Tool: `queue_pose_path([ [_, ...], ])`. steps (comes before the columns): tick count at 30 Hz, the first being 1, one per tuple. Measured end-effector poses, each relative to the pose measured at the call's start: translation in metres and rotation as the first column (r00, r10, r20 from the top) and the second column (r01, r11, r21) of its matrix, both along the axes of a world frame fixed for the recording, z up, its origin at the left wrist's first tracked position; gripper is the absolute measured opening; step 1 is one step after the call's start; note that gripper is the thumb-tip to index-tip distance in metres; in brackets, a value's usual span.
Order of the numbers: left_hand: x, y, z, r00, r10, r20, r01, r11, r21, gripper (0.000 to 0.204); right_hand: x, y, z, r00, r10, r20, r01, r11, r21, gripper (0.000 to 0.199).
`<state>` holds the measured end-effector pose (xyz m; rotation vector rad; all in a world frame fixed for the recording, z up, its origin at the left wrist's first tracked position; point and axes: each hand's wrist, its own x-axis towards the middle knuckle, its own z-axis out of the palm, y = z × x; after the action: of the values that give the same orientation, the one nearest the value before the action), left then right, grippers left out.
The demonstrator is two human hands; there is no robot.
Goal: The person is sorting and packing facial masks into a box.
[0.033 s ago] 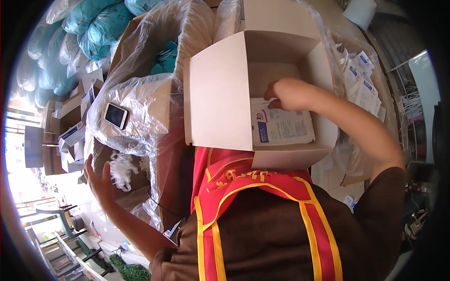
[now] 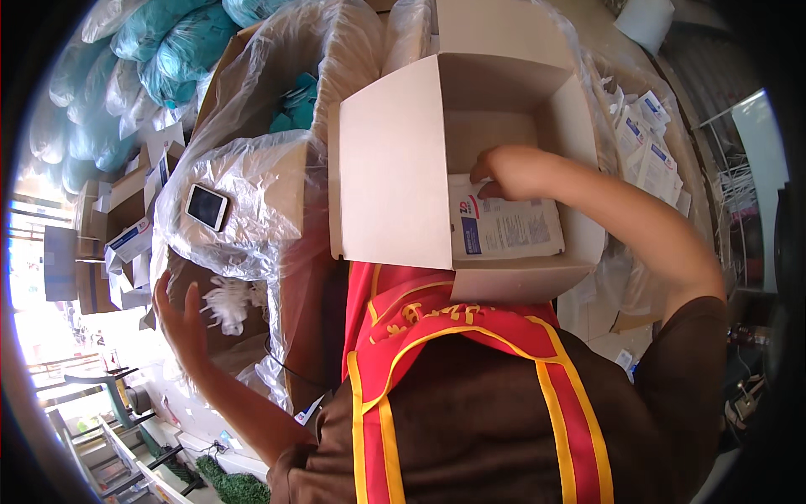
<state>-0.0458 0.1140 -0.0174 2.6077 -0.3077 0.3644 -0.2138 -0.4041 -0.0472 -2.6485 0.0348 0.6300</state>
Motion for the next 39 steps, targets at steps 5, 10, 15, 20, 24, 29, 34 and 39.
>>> queue_pose_path([
  [5,-0.01,-0.101,0.018,0.973,-0.228,0.041,0.232,0.956,-0.179,0.035,0.006,0.006,-0.018,0.999,-0.024,-0.035,0.018,0.986,-0.166,0.026],
  [10,-0.049,-0.206,0.032,0.743,-0.669,0.021,0.604,0.656,-0.454,0.024,-0.014,0.0,0.017,0.99,-0.119,0.075,0.118,0.993,0.02,0.02],
  [15,-0.083,-0.293,0.036,0.479,-0.877,-0.032,0.767,0.436,-0.47,0.036,-0.042,0.006,0.069,0.89,-0.231,0.394,0.117,0.949,0.292,0.014],
  [20,-0.092,-0.33,0.032,0.395,-0.9,-0.185,0.737,0.431,-0.521,0.018,-0.059,0.016,0.086,0.752,-0.247,0.612,0.059,0.949,0.31,0.014],
  [24,-0.105,-0.338,0.035,0.469,-0.878,-0.094,0.679,0.427,-0.597,0.014,-0.061,0.024,0.092,0.677,-0.22,0.702,0.065,0.968,0.241,0.013],
  [29,-0.105,-0.336,0.028,0.459,-0.875,-0.153,0.427,0.368,-0.826,0.02,-0.058,0.038,0.093,0.467,0.034,0.884,-0.008,0.999,-0.034,0.019],
  [34,-0.067,-0.344,0.012,0.622,-0.747,-0.236,0.171,0.423,-0.89,0.028,-0.086,0.071,0.112,0.449,0.27,0.852,-0.126,0.963,-0.239,0.012],
  [39,-0.017,-0.319,-0.009,0.767,-0.619,-0.167,0.439,0.697,-0.567,0.022,-0.107,0.071,0.12,0.412,0.139,0.901,-0.138,0.986,-0.089,0.019],
])
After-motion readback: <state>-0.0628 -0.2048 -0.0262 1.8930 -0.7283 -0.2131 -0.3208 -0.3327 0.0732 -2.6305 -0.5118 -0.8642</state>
